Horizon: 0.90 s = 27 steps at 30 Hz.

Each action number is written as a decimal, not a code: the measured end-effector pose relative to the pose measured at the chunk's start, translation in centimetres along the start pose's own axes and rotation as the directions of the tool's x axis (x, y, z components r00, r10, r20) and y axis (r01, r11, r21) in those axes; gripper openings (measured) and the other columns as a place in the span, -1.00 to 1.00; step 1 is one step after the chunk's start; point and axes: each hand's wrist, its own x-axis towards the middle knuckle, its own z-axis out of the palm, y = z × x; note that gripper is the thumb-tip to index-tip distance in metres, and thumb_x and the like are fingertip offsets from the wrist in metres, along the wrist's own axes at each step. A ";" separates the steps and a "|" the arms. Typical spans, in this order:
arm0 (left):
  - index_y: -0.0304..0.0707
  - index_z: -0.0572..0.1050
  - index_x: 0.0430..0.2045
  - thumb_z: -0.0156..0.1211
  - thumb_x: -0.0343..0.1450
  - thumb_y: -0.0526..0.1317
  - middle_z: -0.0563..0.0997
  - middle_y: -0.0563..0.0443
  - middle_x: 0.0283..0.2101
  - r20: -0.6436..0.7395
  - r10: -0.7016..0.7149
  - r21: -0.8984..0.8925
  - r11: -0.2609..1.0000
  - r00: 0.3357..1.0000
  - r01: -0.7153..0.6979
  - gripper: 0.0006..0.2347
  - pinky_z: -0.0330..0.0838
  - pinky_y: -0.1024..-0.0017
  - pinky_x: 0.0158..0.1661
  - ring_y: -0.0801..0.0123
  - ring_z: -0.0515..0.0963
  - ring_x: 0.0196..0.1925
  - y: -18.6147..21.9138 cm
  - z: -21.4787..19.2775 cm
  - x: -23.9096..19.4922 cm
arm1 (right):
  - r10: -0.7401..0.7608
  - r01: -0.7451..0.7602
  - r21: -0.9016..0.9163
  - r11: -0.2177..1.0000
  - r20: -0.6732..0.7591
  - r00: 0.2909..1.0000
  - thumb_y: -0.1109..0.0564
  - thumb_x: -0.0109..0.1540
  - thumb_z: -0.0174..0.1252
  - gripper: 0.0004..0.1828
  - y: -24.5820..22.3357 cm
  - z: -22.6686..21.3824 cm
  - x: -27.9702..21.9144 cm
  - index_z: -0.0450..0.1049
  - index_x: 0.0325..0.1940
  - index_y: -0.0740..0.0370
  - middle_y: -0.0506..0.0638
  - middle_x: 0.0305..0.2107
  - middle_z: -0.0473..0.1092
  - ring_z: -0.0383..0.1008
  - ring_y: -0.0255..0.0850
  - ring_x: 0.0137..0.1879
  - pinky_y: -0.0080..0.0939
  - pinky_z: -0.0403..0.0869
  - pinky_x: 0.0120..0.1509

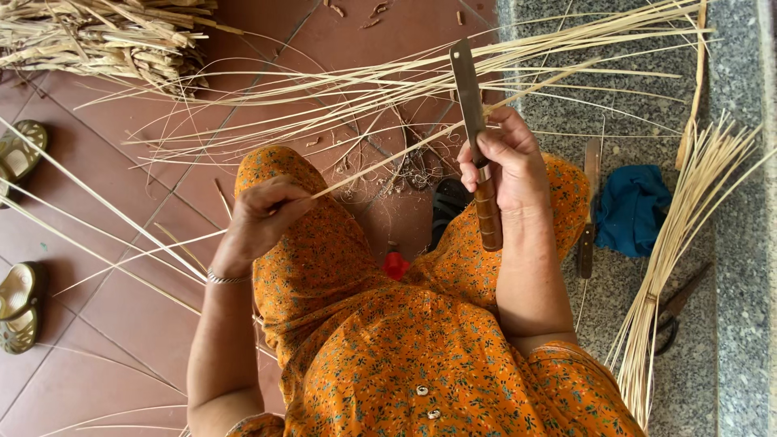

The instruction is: The person sits on the floor and uses a knife to split long bamboo strips into thinner strands. They hold the strips with one hand and scrape the knife along the length to separate the fibers, discarding the resulting pieces onto the floor.

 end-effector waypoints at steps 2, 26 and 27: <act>-0.33 0.64 -0.34 0.34 0.39 -0.42 0.58 0.11 -0.41 0.011 -0.010 0.000 1.000 1.000 0.010 -0.95 0.36 0.54 -0.37 0.57 0.48 -0.38 -0.4 -1.2 -1.1 | -0.020 0.020 0.006 1.000 -0.021 1.000 0.28 0.42 0.11 -0.82 -0.3 -0.7 -0.2 0.48 0.10 0.14 0.15 -0.35 0.54 0.49 -0.17 -0.41 -0.19 0.45 -0.43; -0.13 0.64 -0.23 0.41 0.42 -0.36 0.55 0.04 -0.16 -0.229 0.362 0.598 0.785 0.903 -0.163 -0.88 0.31 0.22 0.13 0.26 0.50 -0.01 3.3 -3.1 -0.2 | 0.359 -0.245 -0.351 0.904 0.308 0.881 0.12 0.30 0.12 -0.44 1.5 2.6 -0.2 0.30 0.37 0.30 0.12 -0.47 0.54 0.53 -0.25 -0.49 -0.28 0.56 -0.45; -0.13 0.63 -0.18 0.42 0.40 -0.34 0.55 -0.01 -0.10 -0.258 0.386 0.663 0.737 0.886 -0.128 -0.84 0.30 0.20 0.13 0.23 0.49 0.01 3.1 -2.7 -0.2 | 0.367 -0.245 -0.372 0.895 0.305 0.879 0.14 0.32 0.11 -0.56 1.7 2.2 -0.1 0.32 0.27 0.31 0.14 -0.46 0.54 0.54 -0.23 -0.48 -0.26 0.57 -0.45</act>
